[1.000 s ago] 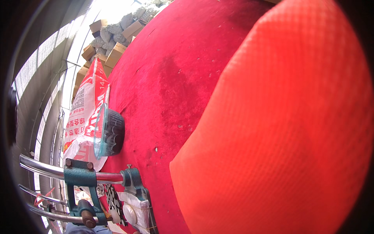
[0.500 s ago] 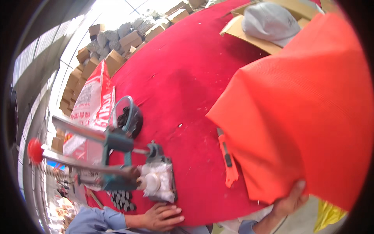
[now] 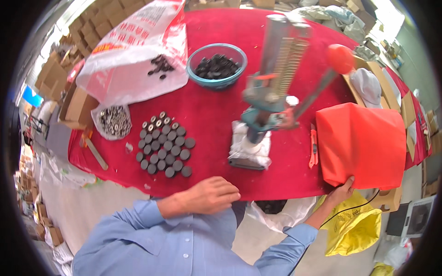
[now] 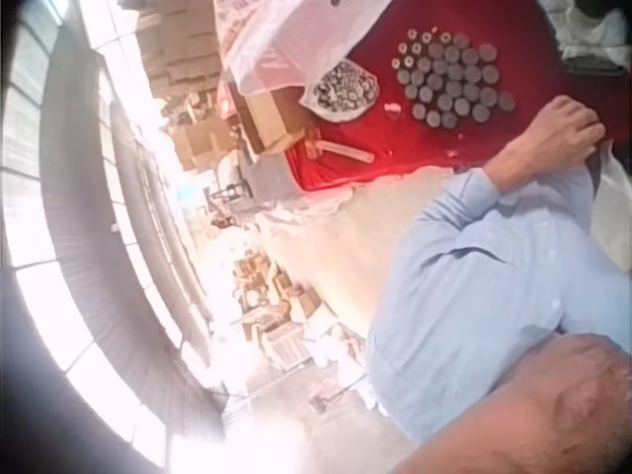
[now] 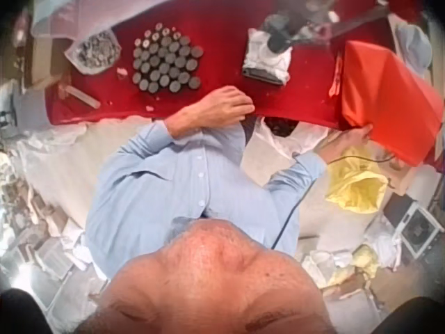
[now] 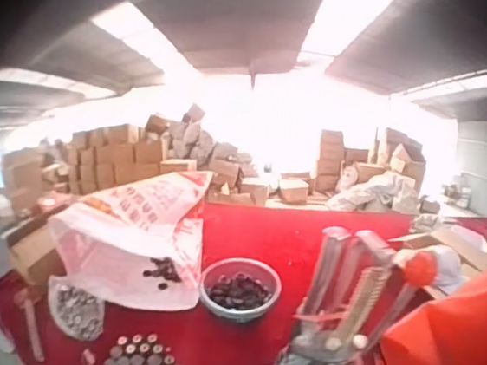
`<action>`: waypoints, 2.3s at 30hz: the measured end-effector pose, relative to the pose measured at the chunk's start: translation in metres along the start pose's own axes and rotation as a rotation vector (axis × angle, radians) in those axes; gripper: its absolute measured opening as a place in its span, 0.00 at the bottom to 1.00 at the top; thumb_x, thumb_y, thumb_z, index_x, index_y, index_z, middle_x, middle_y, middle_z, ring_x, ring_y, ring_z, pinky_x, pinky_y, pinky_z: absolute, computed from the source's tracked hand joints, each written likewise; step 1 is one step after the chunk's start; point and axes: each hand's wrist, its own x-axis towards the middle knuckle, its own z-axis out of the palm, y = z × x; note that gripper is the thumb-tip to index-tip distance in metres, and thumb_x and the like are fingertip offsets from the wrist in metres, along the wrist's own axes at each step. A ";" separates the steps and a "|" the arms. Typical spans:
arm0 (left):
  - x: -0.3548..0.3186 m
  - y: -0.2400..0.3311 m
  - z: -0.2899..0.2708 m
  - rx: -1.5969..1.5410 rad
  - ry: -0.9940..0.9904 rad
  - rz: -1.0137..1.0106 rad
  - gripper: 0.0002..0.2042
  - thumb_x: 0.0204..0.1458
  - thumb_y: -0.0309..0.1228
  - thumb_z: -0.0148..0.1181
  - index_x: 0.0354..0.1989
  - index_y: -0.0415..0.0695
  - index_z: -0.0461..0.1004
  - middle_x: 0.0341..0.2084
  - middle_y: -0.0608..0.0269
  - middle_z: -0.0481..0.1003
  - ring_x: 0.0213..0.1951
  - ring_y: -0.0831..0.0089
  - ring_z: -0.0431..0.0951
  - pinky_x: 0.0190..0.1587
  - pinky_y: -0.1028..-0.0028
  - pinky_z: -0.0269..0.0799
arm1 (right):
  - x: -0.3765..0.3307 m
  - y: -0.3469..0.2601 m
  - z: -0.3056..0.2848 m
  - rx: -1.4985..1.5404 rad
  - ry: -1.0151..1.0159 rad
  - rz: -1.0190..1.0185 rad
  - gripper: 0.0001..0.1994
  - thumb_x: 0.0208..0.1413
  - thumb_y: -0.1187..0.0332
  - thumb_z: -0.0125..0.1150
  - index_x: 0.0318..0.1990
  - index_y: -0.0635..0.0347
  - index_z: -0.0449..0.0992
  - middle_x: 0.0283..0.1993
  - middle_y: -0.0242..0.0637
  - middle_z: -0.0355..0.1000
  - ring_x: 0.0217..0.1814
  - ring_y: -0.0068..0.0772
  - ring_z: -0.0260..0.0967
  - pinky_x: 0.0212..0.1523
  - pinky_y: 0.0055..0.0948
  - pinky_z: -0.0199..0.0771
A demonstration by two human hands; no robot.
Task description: The person sorts small, round, dark grey objects on a red table, separating them into piles. They pick up individual items, inspect them, and place them into a growing stack. A green manual press is visible on the table but is not used during the clip.
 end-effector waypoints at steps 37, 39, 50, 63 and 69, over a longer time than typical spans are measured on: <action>-0.256 -0.065 -0.144 0.304 0.844 -1.057 0.12 0.52 0.18 0.69 0.45 0.43 0.81 0.37 0.61 0.77 0.33 0.65 0.81 0.34 0.67 0.77 | -0.275 -0.033 0.524 -1.017 -1.454 -0.823 0.22 0.57 0.60 0.73 0.59 0.51 0.80 0.53 0.58 0.77 0.60 0.65 0.78 0.60 0.54 0.79; -0.257 -0.064 -0.145 0.310 0.846 -1.048 0.12 0.52 0.19 0.69 0.45 0.43 0.81 0.38 0.61 0.77 0.33 0.65 0.81 0.34 0.67 0.77 | -0.281 -0.040 0.523 -1.007 -1.390 -0.820 0.18 0.58 0.61 0.73 0.55 0.54 0.82 0.52 0.58 0.78 0.59 0.64 0.79 0.59 0.54 0.80; -0.261 -0.066 -0.142 0.305 0.868 -0.987 0.10 0.53 0.19 0.68 0.43 0.42 0.82 0.39 0.60 0.78 0.33 0.64 0.81 0.35 0.67 0.77 | -0.264 -0.066 0.502 -0.818 -1.059 -0.739 0.21 0.73 0.51 0.58 0.45 0.63 0.84 0.40 0.55 0.83 0.45 0.59 0.83 0.50 0.52 0.80; -0.206 -0.092 -0.192 0.098 0.858 -0.780 0.16 0.59 0.20 0.66 0.56 0.38 0.79 0.46 0.54 0.80 0.35 0.67 0.82 0.40 0.69 0.78 | -0.457 -0.139 0.430 -0.270 -1.688 -0.018 0.20 0.73 0.53 0.61 0.48 0.65 0.83 0.29 0.36 0.78 0.24 0.26 0.73 0.27 0.31 0.76; -0.189 -0.168 -0.196 0.052 0.805 -0.884 0.26 0.59 0.24 0.68 0.67 0.39 0.75 0.49 0.53 0.81 0.38 0.68 0.83 0.42 0.67 0.78 | -0.497 -0.139 0.423 -0.234 -1.796 0.139 0.16 0.70 0.58 0.67 0.49 0.63 0.85 0.31 0.34 0.79 0.24 0.25 0.78 0.28 0.28 0.78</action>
